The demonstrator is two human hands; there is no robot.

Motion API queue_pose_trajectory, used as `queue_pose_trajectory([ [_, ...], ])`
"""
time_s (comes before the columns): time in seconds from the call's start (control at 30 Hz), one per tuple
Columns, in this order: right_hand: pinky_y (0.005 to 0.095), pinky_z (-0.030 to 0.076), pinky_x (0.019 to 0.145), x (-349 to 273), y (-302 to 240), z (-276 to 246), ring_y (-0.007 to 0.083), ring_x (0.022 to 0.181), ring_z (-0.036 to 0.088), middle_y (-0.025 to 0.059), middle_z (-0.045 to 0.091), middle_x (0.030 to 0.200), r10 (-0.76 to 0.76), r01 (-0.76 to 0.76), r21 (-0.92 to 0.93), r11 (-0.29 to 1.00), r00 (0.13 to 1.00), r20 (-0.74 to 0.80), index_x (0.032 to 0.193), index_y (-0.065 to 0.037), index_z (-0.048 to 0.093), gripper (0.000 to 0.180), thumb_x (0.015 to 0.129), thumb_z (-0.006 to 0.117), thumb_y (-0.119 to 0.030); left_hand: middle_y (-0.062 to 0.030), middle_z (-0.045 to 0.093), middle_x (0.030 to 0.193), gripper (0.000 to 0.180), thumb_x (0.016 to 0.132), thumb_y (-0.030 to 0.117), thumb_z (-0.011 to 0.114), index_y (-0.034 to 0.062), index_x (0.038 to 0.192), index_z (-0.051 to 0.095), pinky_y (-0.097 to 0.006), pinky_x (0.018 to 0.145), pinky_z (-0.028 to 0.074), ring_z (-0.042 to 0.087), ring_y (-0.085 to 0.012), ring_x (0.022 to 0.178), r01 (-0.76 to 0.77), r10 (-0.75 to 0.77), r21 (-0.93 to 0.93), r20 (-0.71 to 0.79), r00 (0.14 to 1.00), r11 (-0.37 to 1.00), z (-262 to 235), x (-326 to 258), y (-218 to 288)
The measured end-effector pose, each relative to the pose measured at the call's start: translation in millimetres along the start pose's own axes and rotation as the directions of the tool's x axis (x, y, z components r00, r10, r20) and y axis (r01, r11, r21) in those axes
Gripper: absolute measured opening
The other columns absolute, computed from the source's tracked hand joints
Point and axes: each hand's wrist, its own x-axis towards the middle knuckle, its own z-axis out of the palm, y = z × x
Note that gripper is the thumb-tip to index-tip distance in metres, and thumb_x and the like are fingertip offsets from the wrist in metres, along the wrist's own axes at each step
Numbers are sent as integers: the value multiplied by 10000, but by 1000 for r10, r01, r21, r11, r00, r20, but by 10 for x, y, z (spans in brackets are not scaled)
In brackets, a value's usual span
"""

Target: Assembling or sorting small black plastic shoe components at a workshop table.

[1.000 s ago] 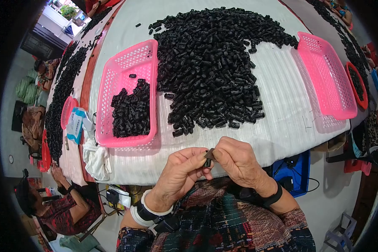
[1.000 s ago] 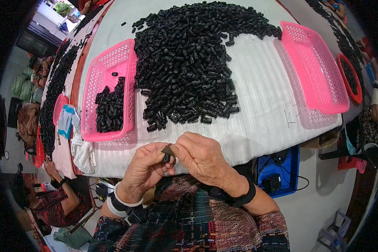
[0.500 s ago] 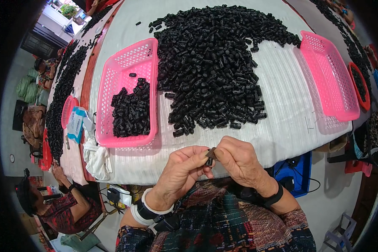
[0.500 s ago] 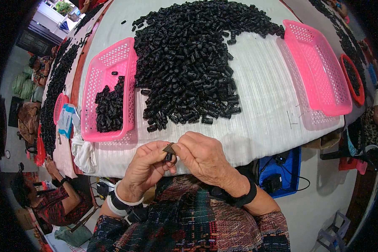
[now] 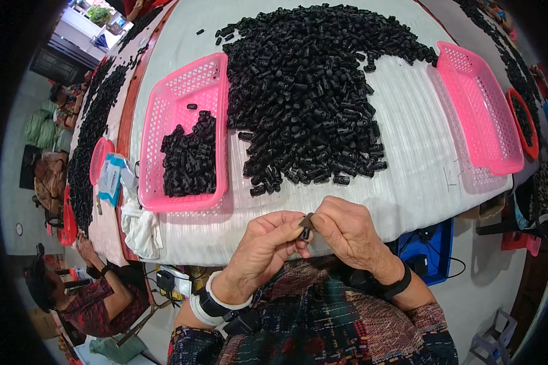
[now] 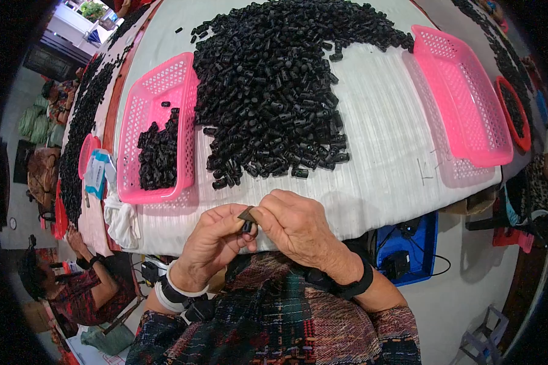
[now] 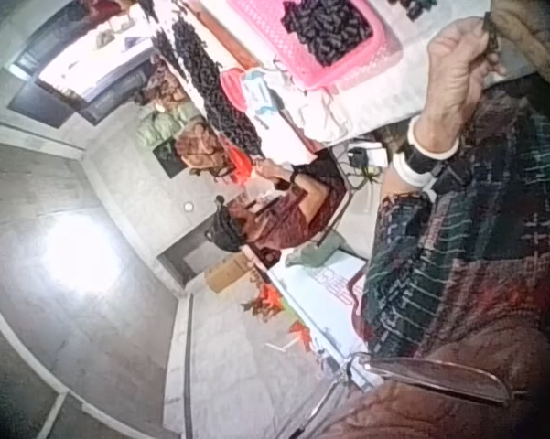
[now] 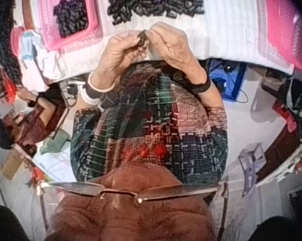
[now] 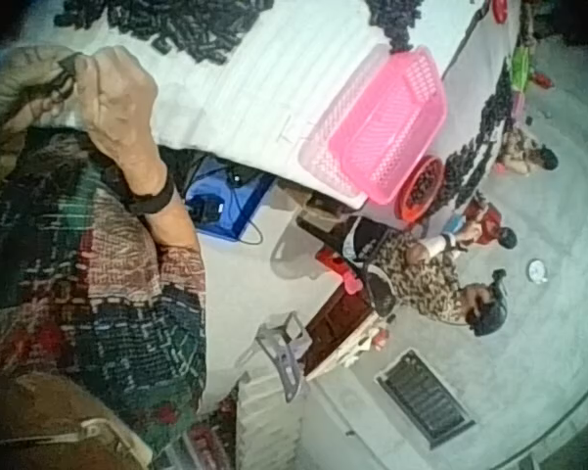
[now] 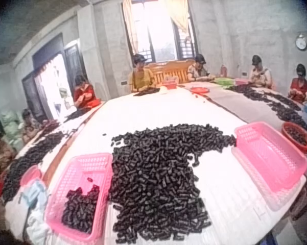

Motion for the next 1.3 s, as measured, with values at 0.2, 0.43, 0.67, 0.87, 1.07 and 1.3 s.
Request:
queue_pose_trajectory([
  [0.2, 337, 396, 479, -12, 37, -2, 238, 537, 492, 90, 475, 617, 0, 0, -16, 1000, 1000, 19, 745, -20, 551, 169, 859, 520, -141, -87, 593, 790, 198, 849, 90, 562, -72, 963, 558, -257, 604, 507, 558, -121, 666, 3, -3, 11, 0, 1000, 1000, -18, 25, -25],
  [0.43, 316, 397, 494, -46, 67, 49, 225, 537, 494, 99, 509, 644, 67, -73, 172, 982, 997, 36, 751, -6, 541, 169, 864, 508, -126, -78, 586, 807, 195, 861, 116, 554, -54, 955, 561, -264, 603, 501, 547, -111, 666, -22, 22, 16, 1, 1000, 1000, -49, 84, -57],
  [0.67, 297, 426, 493, -10, -110, -6, 208, 588, 536, 81, 540, 743, -186, 172, -83, 982, 957, -221, 899, -1, 574, 283, 663, 706, -85, -68, 595, 836, 206, 883, 155, 522, -31, 962, 560, -275, 660, 489, 561, -124, 697, -6, 11, -66, 79, 997, 998, -53, 73, -29],
  [0.87, 296, 390, 441, -45, -41, 136, 193, 538, 500, 59, 528, 722, -454, 342, -397, 852, 860, -234, 998, 6, 593, 394, 637, 710, -102, -60, 596, 840, 194, 891, 186, 506, 2, 925, 555, -274, 693, 508, 594, -137, 751, -12, 15, -80, 36, 999, 997, 46, 48, -59],
  [1.07, 280, 343, 413, -85, -17, 205, 160, 485, 444, 34, 500, 657, -547, 392, -474, 788, 799, -250, 933, 25, 616, 304, 653, 688, -69, -40, 585, 818, 181, 898, 190, 497, 21, 907, 559, -268, 717, 488, 571, -117, 743, -56, 60, -83, 47, 997, 995, 66, 11, -94],
  [1.3, 278, 349, 414, -109, -53, 217, 162, 490, 459, 32, 485, 631, -567, 410, -489, 770, 791, -230, 902, 27, 615, 284, 634, 682, -40, -42, 583, 801, 212, 902, 194, 499, -2, 911, 580, -244, 670, 445, 537, -104, 713, -75, 79, -93, 32, 996, 993, 47, -30, -132],
])
